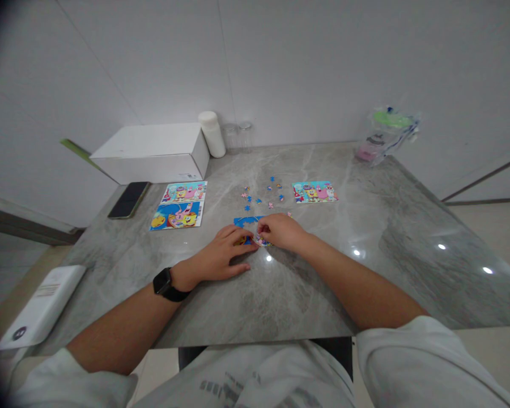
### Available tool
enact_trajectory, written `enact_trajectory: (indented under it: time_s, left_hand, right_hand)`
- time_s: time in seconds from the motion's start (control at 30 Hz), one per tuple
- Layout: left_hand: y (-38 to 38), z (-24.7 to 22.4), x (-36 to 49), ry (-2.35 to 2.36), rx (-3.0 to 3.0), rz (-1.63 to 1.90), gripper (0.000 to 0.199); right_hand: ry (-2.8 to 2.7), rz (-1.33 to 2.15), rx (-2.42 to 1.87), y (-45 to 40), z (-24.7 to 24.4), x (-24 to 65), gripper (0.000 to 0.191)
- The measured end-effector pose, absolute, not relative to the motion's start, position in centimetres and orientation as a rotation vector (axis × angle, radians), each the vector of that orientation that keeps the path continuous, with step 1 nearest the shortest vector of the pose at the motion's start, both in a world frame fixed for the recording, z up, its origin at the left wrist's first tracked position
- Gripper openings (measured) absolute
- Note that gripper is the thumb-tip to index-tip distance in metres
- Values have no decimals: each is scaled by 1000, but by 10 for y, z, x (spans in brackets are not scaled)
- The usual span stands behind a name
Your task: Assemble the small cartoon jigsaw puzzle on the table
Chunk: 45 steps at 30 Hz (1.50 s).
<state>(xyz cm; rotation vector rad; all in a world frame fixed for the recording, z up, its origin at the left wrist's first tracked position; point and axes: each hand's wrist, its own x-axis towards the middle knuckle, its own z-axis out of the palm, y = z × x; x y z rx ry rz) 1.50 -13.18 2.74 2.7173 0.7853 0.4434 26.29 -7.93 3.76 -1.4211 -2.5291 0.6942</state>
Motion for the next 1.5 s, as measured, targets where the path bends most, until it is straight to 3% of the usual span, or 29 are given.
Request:
enact_trajectory:
  time_s: [0.23, 0.53, 1.5]
  left_hand:
    - [-132, 27, 15, 770, 2736, 419, 52]
    - [-132, 23, 15, 767, 2730, 405, 54]
    - [-130, 21, 16, 737, 2682, 415, 56]
  right_hand:
    - [-2573, 609, -1415, -79, 38, 264, 12]
    - [-2679, 480, -1314, -73, 37, 269, 27]
    - [-2692, 395, -1273, -71, 32, 270, 21]
